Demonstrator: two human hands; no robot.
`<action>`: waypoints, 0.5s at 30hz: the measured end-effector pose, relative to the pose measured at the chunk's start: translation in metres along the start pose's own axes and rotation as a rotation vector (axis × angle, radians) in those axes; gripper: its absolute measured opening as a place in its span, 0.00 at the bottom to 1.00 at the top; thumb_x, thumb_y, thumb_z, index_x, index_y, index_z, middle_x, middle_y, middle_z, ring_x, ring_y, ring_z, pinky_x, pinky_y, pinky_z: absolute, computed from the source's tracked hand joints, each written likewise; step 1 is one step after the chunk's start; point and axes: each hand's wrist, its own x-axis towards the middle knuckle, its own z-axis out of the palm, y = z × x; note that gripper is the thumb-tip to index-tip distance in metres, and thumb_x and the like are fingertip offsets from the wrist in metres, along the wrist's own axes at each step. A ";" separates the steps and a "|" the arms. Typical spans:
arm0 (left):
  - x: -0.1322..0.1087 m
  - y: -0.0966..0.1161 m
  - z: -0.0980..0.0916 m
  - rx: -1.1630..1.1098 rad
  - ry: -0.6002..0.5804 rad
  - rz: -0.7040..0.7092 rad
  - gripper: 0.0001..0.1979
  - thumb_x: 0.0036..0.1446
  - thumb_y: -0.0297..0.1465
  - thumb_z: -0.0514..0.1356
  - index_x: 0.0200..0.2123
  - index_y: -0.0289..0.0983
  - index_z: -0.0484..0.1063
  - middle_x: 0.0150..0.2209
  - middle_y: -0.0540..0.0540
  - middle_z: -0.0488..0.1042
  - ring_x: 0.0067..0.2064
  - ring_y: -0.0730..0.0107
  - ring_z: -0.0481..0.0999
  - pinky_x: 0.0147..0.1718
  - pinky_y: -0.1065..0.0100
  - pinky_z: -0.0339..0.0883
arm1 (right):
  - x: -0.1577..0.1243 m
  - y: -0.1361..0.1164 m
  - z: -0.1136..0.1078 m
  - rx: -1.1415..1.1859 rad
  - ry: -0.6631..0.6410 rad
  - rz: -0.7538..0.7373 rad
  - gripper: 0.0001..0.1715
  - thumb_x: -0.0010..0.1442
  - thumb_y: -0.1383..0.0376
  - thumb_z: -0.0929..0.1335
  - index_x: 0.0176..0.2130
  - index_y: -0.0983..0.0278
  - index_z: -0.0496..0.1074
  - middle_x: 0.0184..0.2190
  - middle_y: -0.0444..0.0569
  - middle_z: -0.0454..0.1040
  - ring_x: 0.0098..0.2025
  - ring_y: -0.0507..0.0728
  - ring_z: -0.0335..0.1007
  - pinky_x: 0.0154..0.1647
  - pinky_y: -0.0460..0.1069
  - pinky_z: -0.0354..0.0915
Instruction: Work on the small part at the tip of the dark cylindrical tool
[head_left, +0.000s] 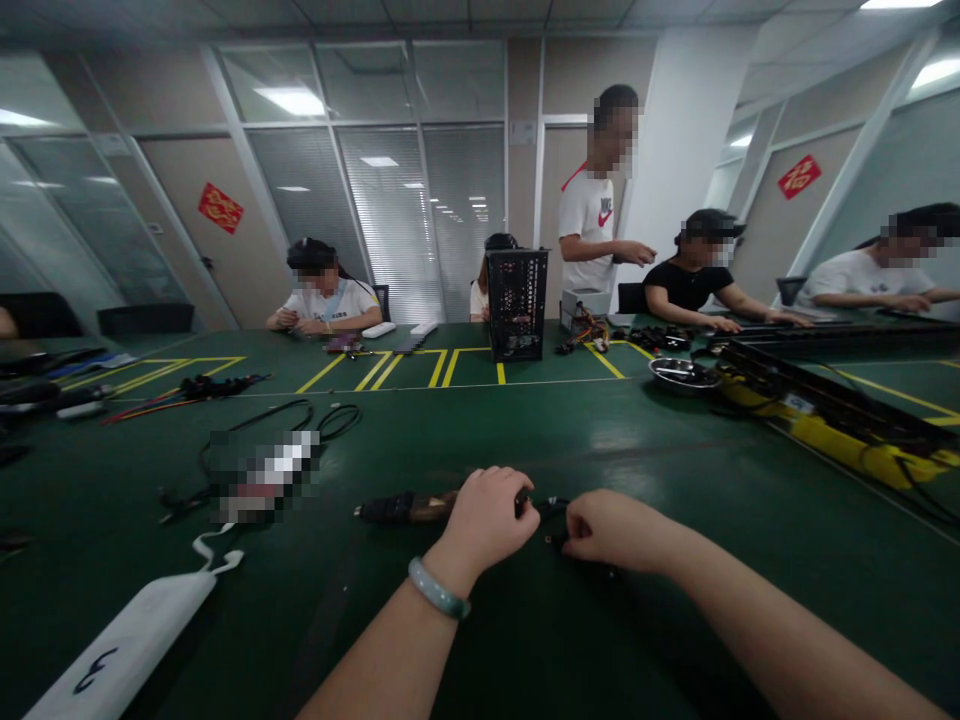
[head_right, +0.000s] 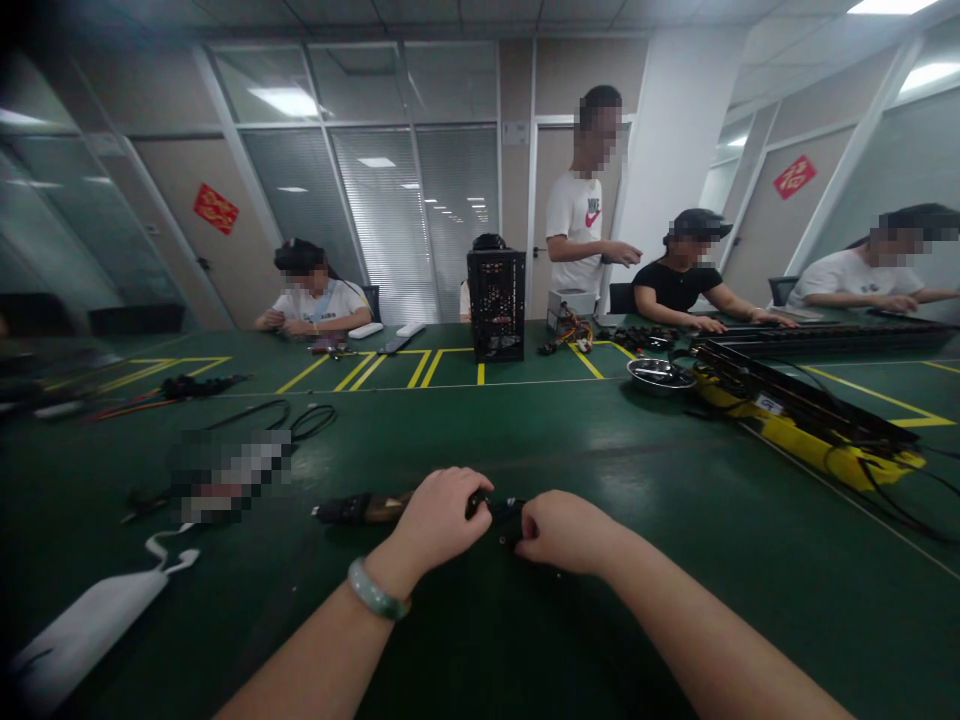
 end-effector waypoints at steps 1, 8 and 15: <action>-0.001 -0.002 -0.003 0.008 -0.006 0.002 0.12 0.59 0.36 0.55 0.45 0.40 0.72 0.43 0.47 0.74 0.46 0.60 0.72 0.49 0.58 0.63 | 0.002 0.002 0.003 0.045 -0.003 -0.025 0.11 0.53 0.55 0.71 0.29 0.61 0.76 0.26 0.45 0.76 0.26 0.55 0.69 0.23 0.46 0.54; 0.000 -0.022 -0.013 -0.005 -0.133 0.019 0.16 0.56 0.42 0.60 0.46 0.43 0.71 0.43 0.48 0.73 0.45 0.60 0.72 0.47 0.59 0.64 | 0.007 0.026 0.008 0.637 -0.048 -0.085 0.15 0.58 0.55 0.69 0.37 0.64 0.73 0.30 0.44 0.76 0.32 0.53 0.70 0.32 0.45 0.62; 0.010 -0.019 0.002 0.058 -0.027 0.000 0.17 0.55 0.37 0.65 0.47 0.42 0.69 0.45 0.46 0.70 0.47 0.59 0.69 0.45 0.60 0.64 | 0.014 0.023 0.009 0.834 0.185 -0.126 0.17 0.58 0.52 0.69 0.33 0.65 0.70 0.28 0.43 0.72 0.29 0.51 0.66 0.31 0.45 0.62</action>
